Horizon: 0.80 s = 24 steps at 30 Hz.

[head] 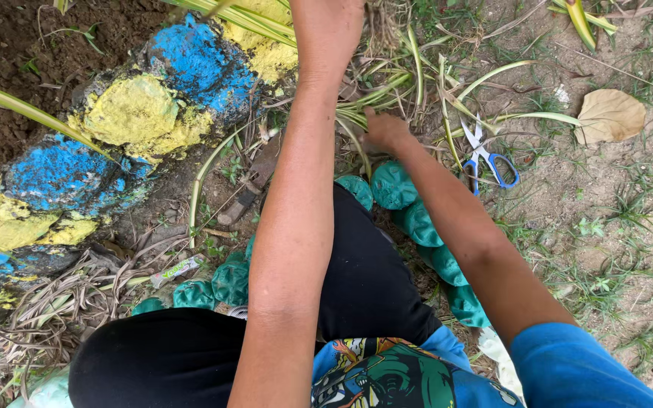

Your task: The person uses a knife and scissors to trim the roots and dead leaves from a plant.

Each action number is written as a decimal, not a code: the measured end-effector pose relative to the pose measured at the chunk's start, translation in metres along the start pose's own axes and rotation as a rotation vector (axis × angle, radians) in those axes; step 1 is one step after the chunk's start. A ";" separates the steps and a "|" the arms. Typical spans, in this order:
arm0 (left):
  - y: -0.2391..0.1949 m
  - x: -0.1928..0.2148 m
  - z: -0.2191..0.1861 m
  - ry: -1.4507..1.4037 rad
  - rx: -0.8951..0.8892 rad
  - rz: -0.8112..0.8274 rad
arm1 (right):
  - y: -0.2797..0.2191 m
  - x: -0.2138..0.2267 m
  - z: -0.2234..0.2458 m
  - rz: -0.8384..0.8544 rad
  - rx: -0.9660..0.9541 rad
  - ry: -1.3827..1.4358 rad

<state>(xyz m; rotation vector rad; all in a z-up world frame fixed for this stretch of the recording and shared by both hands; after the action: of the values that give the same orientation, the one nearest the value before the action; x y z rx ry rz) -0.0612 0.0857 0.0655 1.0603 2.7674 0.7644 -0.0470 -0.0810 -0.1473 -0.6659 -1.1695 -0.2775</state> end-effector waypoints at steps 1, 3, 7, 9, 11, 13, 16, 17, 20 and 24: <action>-0.001 0.005 -0.001 -0.058 -0.062 -0.014 | 0.003 -0.010 -0.008 0.195 -0.138 0.090; -0.001 0.007 0.000 0.065 0.002 -0.015 | 0.003 -0.011 -0.035 0.327 -0.280 0.078; 0.003 0.017 0.002 0.160 -0.005 0.042 | -0.028 0.058 -0.146 0.245 -0.409 -0.114; 0.004 0.013 0.007 0.240 0.110 0.086 | -0.058 0.109 -0.193 0.015 -0.339 -0.114; 0.003 0.010 0.020 0.326 0.224 0.136 | -0.099 0.163 -0.230 0.008 -0.442 -0.205; -0.001 0.003 0.034 0.461 0.012 0.119 | -0.139 0.202 -0.237 -0.259 -0.289 -0.311; -0.010 -0.009 0.068 0.474 0.274 0.298 | -0.171 0.236 -0.213 -0.488 -0.160 -0.693; -0.008 -0.014 0.073 0.479 0.265 0.285 | -0.163 0.247 -0.199 -0.581 -0.106 -0.934; -0.024 -0.014 0.066 0.551 0.310 0.323 | -0.167 0.283 -0.160 -0.566 -0.024 -0.785; -0.019 -0.036 0.013 0.686 0.275 0.324 | -0.167 0.333 -0.117 -0.610 0.119 -0.633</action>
<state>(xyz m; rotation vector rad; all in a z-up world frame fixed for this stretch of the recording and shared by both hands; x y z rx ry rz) -0.0420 0.0556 0.0412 1.5760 3.3890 0.9499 0.0809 -0.2383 0.1861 -0.2719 -1.9774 -0.5266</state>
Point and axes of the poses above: each hand's wrist, its own y-axis towards the middle knuckle, its own x-axis out of the back of the hand, z = x × y, the point moved 2 cm from there along y, towards the middle knuckle, and after that the axes turned 1 degree about -y, right-handed, at the moved point
